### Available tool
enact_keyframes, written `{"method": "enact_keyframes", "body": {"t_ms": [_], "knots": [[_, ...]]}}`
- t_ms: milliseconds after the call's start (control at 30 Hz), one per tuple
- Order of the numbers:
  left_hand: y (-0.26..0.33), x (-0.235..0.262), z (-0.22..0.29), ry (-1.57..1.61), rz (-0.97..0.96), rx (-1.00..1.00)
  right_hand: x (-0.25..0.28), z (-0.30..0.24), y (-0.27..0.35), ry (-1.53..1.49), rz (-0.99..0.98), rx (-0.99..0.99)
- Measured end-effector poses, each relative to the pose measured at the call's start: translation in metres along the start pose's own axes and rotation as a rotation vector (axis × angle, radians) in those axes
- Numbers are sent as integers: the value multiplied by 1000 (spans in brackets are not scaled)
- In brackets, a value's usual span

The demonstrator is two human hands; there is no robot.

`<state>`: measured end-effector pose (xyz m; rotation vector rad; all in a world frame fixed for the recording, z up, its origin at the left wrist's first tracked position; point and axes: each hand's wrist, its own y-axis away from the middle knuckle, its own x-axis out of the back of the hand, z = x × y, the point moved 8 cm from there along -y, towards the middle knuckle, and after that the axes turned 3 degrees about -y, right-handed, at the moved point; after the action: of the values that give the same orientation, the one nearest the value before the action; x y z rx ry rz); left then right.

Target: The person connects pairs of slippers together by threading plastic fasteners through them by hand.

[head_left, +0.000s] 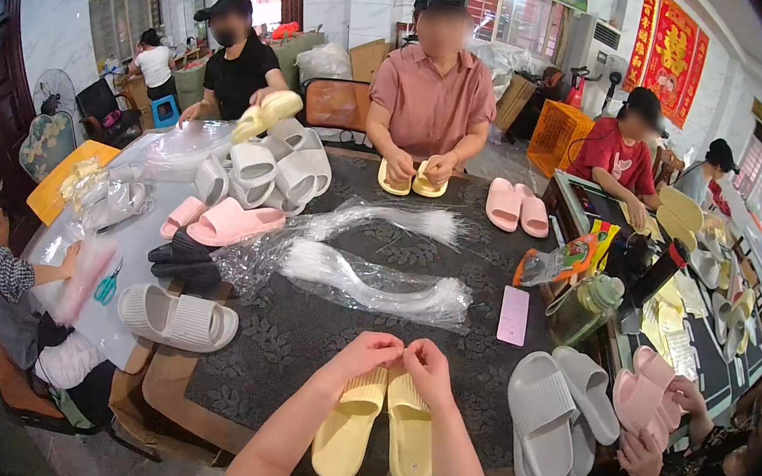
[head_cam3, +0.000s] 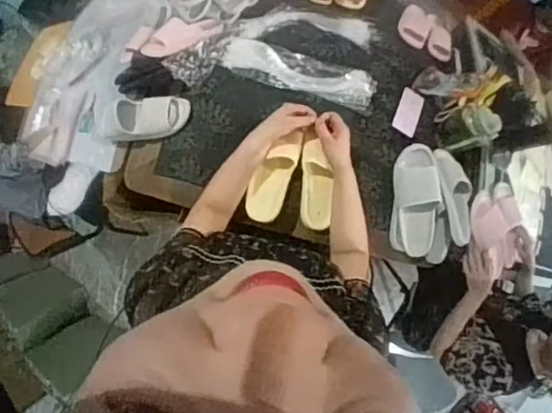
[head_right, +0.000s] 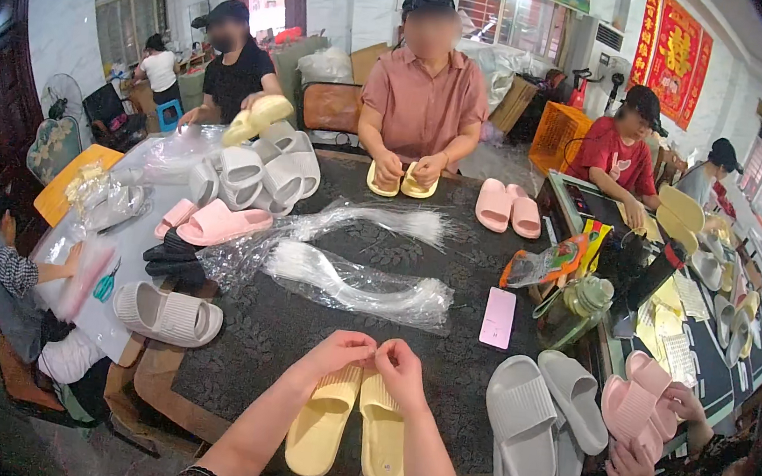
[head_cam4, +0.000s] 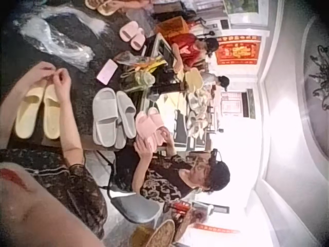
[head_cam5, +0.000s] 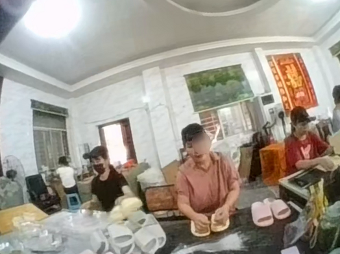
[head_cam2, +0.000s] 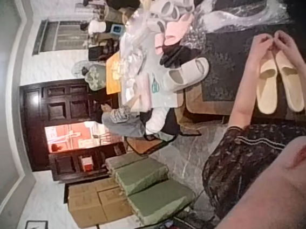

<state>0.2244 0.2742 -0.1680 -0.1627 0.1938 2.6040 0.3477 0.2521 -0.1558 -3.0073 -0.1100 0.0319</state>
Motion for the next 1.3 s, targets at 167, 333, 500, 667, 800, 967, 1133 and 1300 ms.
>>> {"method": "enact_keyframes", "body": {"t_ms": [167, 333, 500, 667, 800, 967, 1133, 1300], "knots": [[-5, 11, -8, 34, 85, -11, 20, 12, -2, -38, 144, -15], [-3, 3, 0, -152, 62, -79, 7, -2, -1, 16, 57, -2], [-3, 11, 2, -92, 146, -85, 13, 3, -3, 21, 139, 1], [-2, 7, 3, -212, 141, -137, 12, 3, 0, 22, 127, -23], [-6, 19, -5, -156, 223, -160, 13, 1, -1, 50, 121, 25], [-8, 17, -3, -185, 188, -151, 15, 0, -2, 28, 157, -8], [-7, 5, 3, -206, 129, -166, 9, -4, -4, 70, 78, -10], [-6, 21, -1, -195, 224, -134, 15, 3, -1, 14, 157, -14]]}}
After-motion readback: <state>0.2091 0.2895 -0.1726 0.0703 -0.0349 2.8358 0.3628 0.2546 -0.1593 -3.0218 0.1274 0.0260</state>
